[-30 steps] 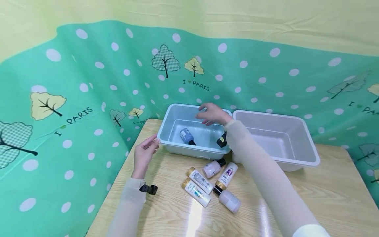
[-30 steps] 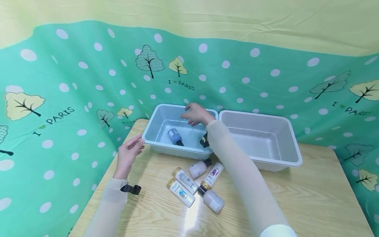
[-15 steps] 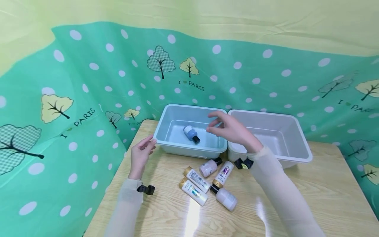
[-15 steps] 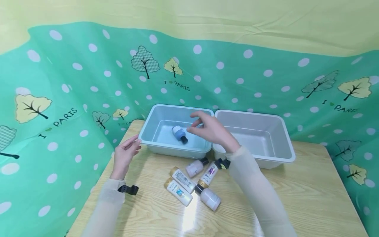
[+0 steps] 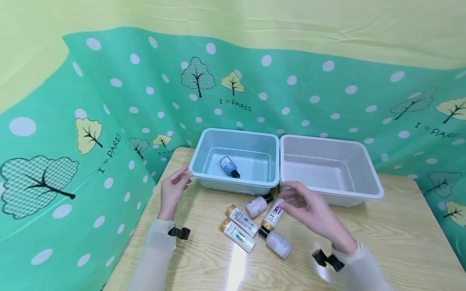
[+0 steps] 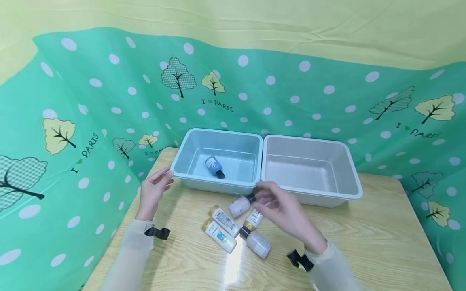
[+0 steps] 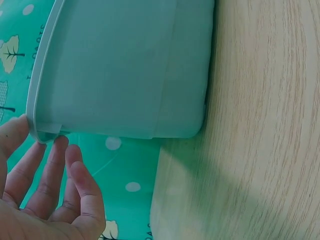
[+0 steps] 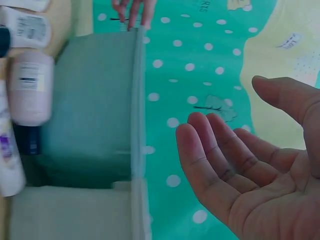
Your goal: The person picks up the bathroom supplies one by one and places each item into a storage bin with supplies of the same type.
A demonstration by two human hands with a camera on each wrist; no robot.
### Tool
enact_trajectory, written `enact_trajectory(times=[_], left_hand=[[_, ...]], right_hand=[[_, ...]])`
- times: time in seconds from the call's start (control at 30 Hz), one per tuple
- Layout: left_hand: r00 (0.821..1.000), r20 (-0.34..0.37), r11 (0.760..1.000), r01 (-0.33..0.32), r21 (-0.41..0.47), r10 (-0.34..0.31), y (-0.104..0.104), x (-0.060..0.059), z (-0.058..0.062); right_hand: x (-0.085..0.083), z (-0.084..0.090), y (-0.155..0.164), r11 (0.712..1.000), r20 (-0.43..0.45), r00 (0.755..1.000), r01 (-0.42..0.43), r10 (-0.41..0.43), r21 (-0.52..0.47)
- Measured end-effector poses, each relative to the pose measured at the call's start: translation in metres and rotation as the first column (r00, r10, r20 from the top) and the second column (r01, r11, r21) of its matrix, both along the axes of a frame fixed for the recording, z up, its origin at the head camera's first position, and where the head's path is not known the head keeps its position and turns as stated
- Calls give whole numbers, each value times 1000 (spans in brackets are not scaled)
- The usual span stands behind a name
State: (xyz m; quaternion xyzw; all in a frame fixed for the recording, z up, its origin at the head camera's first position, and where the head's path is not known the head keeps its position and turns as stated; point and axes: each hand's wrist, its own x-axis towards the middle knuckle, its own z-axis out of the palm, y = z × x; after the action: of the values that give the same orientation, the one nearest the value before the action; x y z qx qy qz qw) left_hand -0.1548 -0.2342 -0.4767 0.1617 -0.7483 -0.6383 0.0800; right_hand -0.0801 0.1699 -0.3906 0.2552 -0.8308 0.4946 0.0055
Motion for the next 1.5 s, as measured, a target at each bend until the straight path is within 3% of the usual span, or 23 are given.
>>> enact_trajectory(times=[0.37, 0.53, 0.9, 1.17, 1.2, 1.5], left_hand=[[1000, -5, 1000, -11, 17, 11, 0, 2, 1], [1000, -23, 1000, -5, 14, 5, 0, 1, -1], [999, -37, 999, -5, 32, 6, 0, 2, -2], [1000, -28, 999, -7, 34, 8, 2, 3, 2], [999, -33, 999, -8, 35, 10, 1, 2, -2], [999, -29, 999, -17, 45, 18, 2, 2, -3]], right_hand=[[45, -70, 13, 988, 89, 984, 155, -152, -21], [55, -88, 14, 982, 233, 954, 187, -190, 34], [55, -109, 15, 988, 429, 892, 97, -141, 122], [58, -119, 12, 988, 368, 923, 67, -115, 141], [58, -119, 12, 986, 369, 922, 67, -118, 150], [58, -121, 13, 983, 399, 907, 65, -131, 175]])
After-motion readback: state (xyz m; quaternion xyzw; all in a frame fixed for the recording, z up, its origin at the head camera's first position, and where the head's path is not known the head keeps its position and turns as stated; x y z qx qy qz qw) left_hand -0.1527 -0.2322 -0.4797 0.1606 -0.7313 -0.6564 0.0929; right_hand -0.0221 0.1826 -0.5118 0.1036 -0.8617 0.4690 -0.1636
